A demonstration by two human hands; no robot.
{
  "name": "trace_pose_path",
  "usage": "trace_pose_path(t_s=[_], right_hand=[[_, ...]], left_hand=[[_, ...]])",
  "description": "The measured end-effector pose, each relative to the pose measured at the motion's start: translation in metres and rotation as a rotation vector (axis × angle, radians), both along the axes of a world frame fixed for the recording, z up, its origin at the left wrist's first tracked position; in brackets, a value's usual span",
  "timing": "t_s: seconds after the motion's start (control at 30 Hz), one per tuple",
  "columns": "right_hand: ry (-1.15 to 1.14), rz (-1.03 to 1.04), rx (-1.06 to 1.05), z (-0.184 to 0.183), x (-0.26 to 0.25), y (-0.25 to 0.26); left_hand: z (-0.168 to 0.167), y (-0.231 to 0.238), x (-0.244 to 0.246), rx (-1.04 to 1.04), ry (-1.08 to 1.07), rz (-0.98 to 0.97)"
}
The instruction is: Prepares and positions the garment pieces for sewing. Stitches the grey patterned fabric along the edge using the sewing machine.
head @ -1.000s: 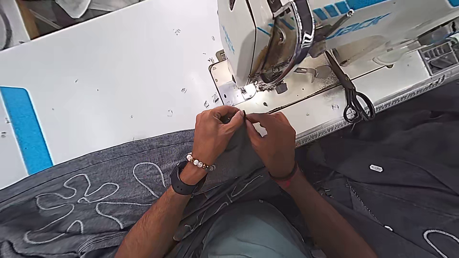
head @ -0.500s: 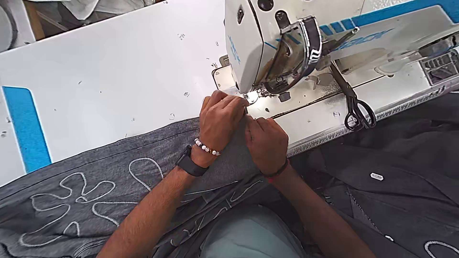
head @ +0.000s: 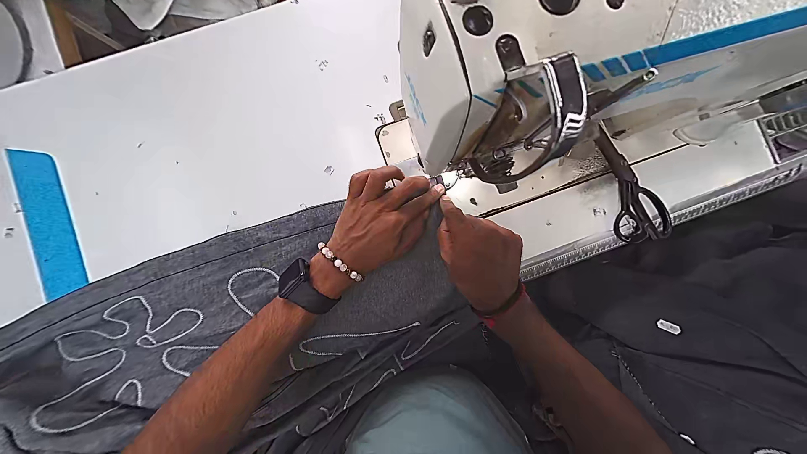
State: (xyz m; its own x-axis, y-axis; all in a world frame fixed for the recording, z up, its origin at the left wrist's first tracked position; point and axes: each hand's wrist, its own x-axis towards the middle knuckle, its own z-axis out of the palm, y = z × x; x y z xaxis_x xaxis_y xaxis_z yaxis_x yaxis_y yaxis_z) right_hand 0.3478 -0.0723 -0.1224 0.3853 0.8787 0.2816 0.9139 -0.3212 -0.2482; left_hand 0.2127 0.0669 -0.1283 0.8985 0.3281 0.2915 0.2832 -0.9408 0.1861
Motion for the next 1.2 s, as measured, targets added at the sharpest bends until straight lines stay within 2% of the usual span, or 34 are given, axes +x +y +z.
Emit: trace_pose_path(t_s=[0.17, 0.27, 0.33, 0.37, 0.47, 0.53, 0.6, 0.77, 0.87, 0.97, 1.0, 1.13, 1.17, 1.2], right_hand=[[0.021, 0.010, -0.022, 0.000, 0.004, 0.009], [0.183, 0.050, -0.159, 0.021, 0.021, -0.004], [0.297, 0.027, -0.166, 0.041, 0.054, -0.020], [0.283, -0.038, -0.116, 0.052, 0.075, -0.029], [0.013, -0.339, -0.056, 0.073, 0.153, -0.048], [-0.120, -0.511, -0.036, 0.062, 0.197, -0.047], [-0.213, -0.539, -0.049, 0.040, 0.215, -0.049], [-0.180, -0.538, -0.034, 0.004, 0.201, -0.052], [-0.080, -0.438, 0.080, 0.011, 0.178, -0.066], [0.003, -0.324, 0.241, 0.027, 0.129, -0.063], [0.123, -0.258, 0.239, 0.028, 0.107, -0.059], [0.925, -0.096, 0.119, 0.015, 0.038, -0.033], [0.945, -0.101, 0.097, 0.012, 0.029, -0.026], [0.857, -0.103, 0.084, 0.010, 0.025, -0.021]], left_hand=[[0.003, 0.006, 0.004, 0.039, 0.019, 0.015], [0.004, 0.004, 0.003, 0.049, -0.020, -0.035], [0.006, 0.004, 0.003, 0.036, -0.029, -0.046], [0.006, 0.004, 0.004, 0.041, -0.024, -0.041], [0.006, 0.003, 0.003, 0.048, 0.000, -0.008], [0.006, 0.003, 0.003, 0.052, 0.003, 0.012], [0.005, 0.002, 0.004, 0.058, 0.013, 0.035], [0.004, 0.000, 0.003, 0.049, -0.012, -0.007], [0.003, -0.002, 0.001, 0.040, 0.005, -0.034], [0.004, -0.002, 0.002, 0.053, 0.022, 0.005], [0.004, -0.001, 0.002, 0.057, 0.024, 0.016], [0.006, 0.004, 0.005, 0.053, 0.021, 0.022], [0.006, 0.004, 0.005, 0.058, 0.023, 0.021], [0.005, 0.004, 0.005, 0.065, 0.024, 0.023]])
